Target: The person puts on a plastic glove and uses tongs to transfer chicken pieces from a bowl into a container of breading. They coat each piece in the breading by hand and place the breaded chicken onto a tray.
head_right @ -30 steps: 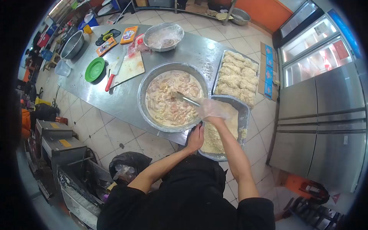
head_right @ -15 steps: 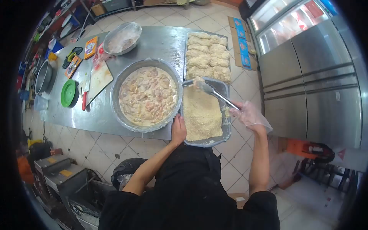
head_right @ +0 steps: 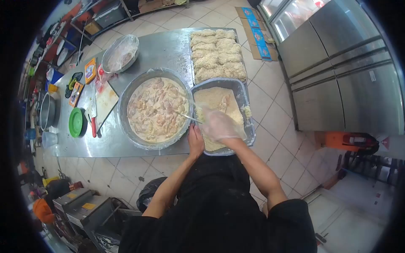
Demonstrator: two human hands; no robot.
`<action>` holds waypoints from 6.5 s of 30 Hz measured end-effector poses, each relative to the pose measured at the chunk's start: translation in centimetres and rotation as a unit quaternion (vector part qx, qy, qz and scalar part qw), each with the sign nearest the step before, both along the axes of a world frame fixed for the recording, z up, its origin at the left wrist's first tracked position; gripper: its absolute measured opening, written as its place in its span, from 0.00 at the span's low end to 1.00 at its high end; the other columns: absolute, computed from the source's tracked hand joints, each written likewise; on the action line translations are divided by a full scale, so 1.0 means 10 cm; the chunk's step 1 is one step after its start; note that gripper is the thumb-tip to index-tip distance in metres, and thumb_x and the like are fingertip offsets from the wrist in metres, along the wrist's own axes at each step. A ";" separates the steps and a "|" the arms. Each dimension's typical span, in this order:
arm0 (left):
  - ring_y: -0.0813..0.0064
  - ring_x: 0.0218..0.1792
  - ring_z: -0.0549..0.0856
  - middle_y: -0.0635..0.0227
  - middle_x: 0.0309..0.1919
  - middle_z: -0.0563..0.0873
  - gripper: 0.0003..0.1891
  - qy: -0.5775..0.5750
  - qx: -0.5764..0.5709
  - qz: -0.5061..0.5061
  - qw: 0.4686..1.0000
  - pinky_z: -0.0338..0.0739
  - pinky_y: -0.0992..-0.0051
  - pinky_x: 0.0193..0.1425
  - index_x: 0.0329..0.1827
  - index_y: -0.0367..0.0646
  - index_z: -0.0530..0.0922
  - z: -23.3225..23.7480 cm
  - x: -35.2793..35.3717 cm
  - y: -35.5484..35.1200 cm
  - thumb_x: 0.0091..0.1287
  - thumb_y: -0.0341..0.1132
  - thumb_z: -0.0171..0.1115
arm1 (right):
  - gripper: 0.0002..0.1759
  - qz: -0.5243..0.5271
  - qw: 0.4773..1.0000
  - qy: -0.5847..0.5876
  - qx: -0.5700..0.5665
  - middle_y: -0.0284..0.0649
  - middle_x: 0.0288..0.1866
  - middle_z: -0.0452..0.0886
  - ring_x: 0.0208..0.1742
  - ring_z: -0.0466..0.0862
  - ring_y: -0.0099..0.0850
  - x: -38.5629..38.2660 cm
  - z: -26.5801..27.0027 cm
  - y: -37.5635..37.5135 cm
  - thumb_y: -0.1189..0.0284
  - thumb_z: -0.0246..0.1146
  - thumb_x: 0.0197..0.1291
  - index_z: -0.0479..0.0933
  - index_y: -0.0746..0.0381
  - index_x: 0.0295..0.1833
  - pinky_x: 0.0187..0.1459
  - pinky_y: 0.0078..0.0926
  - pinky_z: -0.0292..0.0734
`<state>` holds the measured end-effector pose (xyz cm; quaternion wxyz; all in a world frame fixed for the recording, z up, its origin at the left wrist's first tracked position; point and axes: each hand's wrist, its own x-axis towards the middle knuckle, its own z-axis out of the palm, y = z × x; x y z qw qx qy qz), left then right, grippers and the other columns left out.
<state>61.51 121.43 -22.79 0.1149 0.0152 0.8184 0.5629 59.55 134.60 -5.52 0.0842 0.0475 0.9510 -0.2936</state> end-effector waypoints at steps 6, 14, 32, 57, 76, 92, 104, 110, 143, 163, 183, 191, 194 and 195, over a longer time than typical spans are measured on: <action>0.36 0.52 0.79 0.37 0.49 0.82 0.19 0.101 0.004 -0.047 0.994 0.72 0.51 0.56 0.59 0.30 0.73 -0.35 0.03 -0.04 0.78 0.39 0.45 | 0.21 0.008 0.999 -0.007 0.037 0.58 0.41 0.83 0.46 0.83 0.55 -0.38 -0.22 -0.30 0.61 0.62 0.61 0.77 0.67 0.50 0.50 0.49 0.77; 0.41 0.47 0.81 0.40 0.46 0.83 0.19 0.016 0.037 -0.002 0.999 0.73 0.54 0.52 0.57 0.29 0.74 -0.11 0.01 0.00 0.79 0.39 0.45 | 0.22 -0.278 0.940 -0.186 0.061 0.63 0.44 0.84 0.49 0.84 0.60 0.56 -1.18 0.71 0.58 0.55 0.69 0.85 0.66 0.47 0.53 0.48 0.78; 0.48 0.39 0.79 0.47 0.36 0.80 0.15 0.118 0.041 0.010 0.992 0.72 0.57 0.45 0.50 0.32 0.73 -0.01 0.02 0.04 0.79 0.37 0.44 | 0.25 -0.348 0.932 0.058 0.088 0.56 0.53 0.80 0.55 0.82 0.52 -0.15 -1.34 0.40 0.63 0.70 0.56 0.78 0.67 0.55 0.55 0.45 0.79; 0.39 0.51 0.81 0.38 0.48 0.82 0.19 0.002 0.025 0.010 1.000 0.74 0.53 0.53 0.60 0.29 0.73 0.05 -0.01 -0.01 0.79 0.38 0.46 | 0.18 -0.036 0.982 -0.027 0.182 0.58 0.39 0.85 0.42 0.86 0.54 -0.82 -1.10 1.06 0.62 0.57 0.62 0.85 0.65 0.35 0.46 0.48 0.80; 0.39 0.47 0.81 0.39 0.45 0.82 0.19 0.042 0.044 0.014 0.998 0.74 0.55 0.50 0.56 0.30 0.74 0.05 0.00 0.02 0.79 0.40 0.45 | 0.43 -0.190 0.959 0.000 0.212 0.53 0.79 0.57 0.78 0.57 0.56 0.19 -1.31 0.05 0.45 0.57 0.65 0.57 0.58 0.78 0.71 0.53 0.59; 0.40 0.46 0.81 0.41 0.43 0.82 0.18 0.023 0.045 0.006 0.999 0.74 0.55 0.48 0.55 0.31 0.73 -0.01 -0.02 0.00 0.79 0.40 0.45 | 0.23 -0.271 0.928 -0.117 -0.228 0.58 0.45 0.84 0.42 0.84 0.51 0.02 -0.98 0.82 0.57 0.63 0.65 0.80 0.66 0.53 0.46 0.39 0.78; 0.42 0.47 0.81 0.41 0.45 0.82 0.18 0.016 0.039 0.010 0.999 0.74 0.56 0.50 0.56 0.31 0.74 -0.03 -0.03 0.01 0.79 0.39 0.46 | 0.19 -0.332 0.900 -0.147 -0.240 0.58 0.34 0.83 0.37 0.86 0.47 0.66 -1.73 0.98 0.62 0.58 0.67 0.82 0.68 0.37 0.39 0.42 0.75; 0.43 0.47 0.81 0.42 0.45 0.82 0.18 0.015 0.056 0.006 0.998 0.74 0.57 0.50 0.57 0.32 0.74 -0.06 -0.01 0.00 0.79 0.40 0.45 | 0.22 -0.329 0.884 -0.096 -0.318 0.55 0.40 0.87 0.39 0.87 0.39 0.25 -1.01 0.84 0.58 0.66 0.62 0.83 0.70 0.44 0.42 0.36 0.77; 0.55 0.33 0.78 0.52 0.30 0.79 0.14 0.048 0.021 0.026 0.998 0.71 0.59 0.39 0.45 0.35 0.74 -0.21 0.09 -0.04 0.78 0.38 0.47 | 0.21 -0.082 0.910 -0.179 -0.364 0.35 0.42 0.85 0.41 0.83 0.23 -0.92 -0.42 1.53 0.60 0.68 0.66 0.79 0.66 0.54 0.42 0.27 0.80; 0.50 0.31 0.80 0.50 0.30 0.80 0.14 0.025 0.024 0.043 0.998 0.71 0.58 0.36 0.43 0.35 0.75 -0.19 0.11 -0.04 0.78 0.38 0.49 | 0.29 0.088 0.978 -0.031 0.186 0.53 0.69 0.75 0.68 0.75 0.46 -2.62 -0.37 1.16 0.53 0.58 0.67 0.76 0.63 0.65 0.66 0.47 0.71; 0.38 0.50 0.82 0.40 0.45 0.84 0.14 0.019 0.050 0.005 0.999 0.75 0.52 0.50 0.51 0.34 0.78 -0.46 0.12 -0.08 0.71 0.34 0.49 | 0.19 0.105 0.984 0.121 0.076 0.56 0.44 0.82 0.44 0.85 0.50 -0.57 -0.48 -0.63 0.61 0.58 0.65 0.79 0.67 0.48 0.45 0.46 0.80; 0.34 0.44 0.81 0.37 0.40 0.84 0.16 0.009 -0.016 -0.007 1.000 0.75 0.44 0.49 0.54 0.35 0.76 -0.23 0.10 -0.04 0.71 0.36 0.50 | 0.09 0.129 0.969 0.028 0.208 0.51 0.34 0.84 0.35 0.86 0.50 -0.69 -0.52 -0.64 0.72 0.58 0.58 0.77 0.66 0.41 0.37 0.45 0.81; 0.34 0.44 0.81 0.36 0.41 0.83 0.16 -0.006 -0.008 0.024 1.000 0.73 0.42 0.50 0.53 0.35 0.76 -0.09 0.07 -0.03 0.74 0.38 0.48 | 0.07 0.180 0.957 0.108 0.198 0.50 0.32 0.83 0.32 0.86 0.47 -0.68 -0.18 -0.60 0.72 0.56 0.59 0.77 0.64 0.37 0.34 0.45 0.81; 0.34 0.44 0.81 0.36 0.42 0.83 0.16 0.006 -0.001 0.028 1.000 0.73 0.42 0.50 0.53 0.35 0.75 -0.09 0.07 -0.03 0.75 0.39 0.46 | 0.07 0.216 0.939 0.168 0.209 0.49 0.31 0.82 0.31 0.86 0.45 -0.67 -0.09 -0.62 0.73 0.55 0.60 0.77 0.63 0.35 0.33 0.44 0.81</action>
